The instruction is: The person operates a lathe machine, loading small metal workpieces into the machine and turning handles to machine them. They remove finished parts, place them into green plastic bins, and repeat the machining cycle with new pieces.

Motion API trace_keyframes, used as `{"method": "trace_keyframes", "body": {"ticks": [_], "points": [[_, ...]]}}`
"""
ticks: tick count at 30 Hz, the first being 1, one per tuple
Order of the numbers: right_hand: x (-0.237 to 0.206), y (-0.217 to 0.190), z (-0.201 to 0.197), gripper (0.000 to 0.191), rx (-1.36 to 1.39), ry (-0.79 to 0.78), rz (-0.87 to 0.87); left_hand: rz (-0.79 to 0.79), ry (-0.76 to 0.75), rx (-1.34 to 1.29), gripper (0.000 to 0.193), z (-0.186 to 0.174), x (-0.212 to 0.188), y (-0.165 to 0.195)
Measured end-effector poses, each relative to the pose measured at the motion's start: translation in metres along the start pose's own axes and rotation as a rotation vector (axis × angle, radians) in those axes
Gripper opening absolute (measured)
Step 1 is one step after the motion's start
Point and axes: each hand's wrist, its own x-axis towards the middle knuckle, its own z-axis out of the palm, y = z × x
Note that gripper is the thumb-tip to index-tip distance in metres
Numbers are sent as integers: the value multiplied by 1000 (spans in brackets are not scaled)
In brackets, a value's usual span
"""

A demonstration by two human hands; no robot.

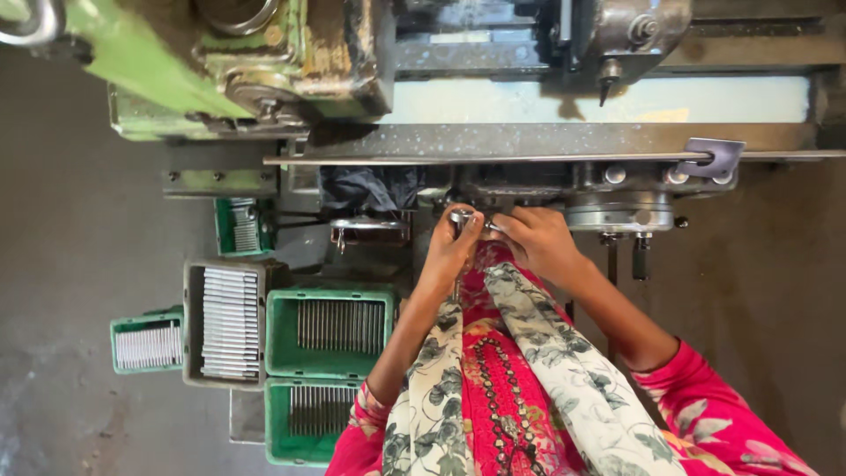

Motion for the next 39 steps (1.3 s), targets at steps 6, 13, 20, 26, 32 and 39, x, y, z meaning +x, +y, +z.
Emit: {"method": "trace_keyframes", "body": {"ticks": [6,13,20,26,32,39], "points": [[19,22,-27,35,47,-153,127,264,-131,410,31,22,32,25],[66,27,-71,27,-51,4,172,307,-96,319,45,61,60,56],[116,42,-91,20,-19,372,31,211,-25,-45,52,97,100,86],[109,83,-72,22,36,508,187,333,-16,61,54,121,143,88],[75,149,-84,24,71,597,354,-186,-261,-87,53,97,213,102],[63,309,-210,39,-652,378,313,-84,-6,-532,19,68,376,108]]}}
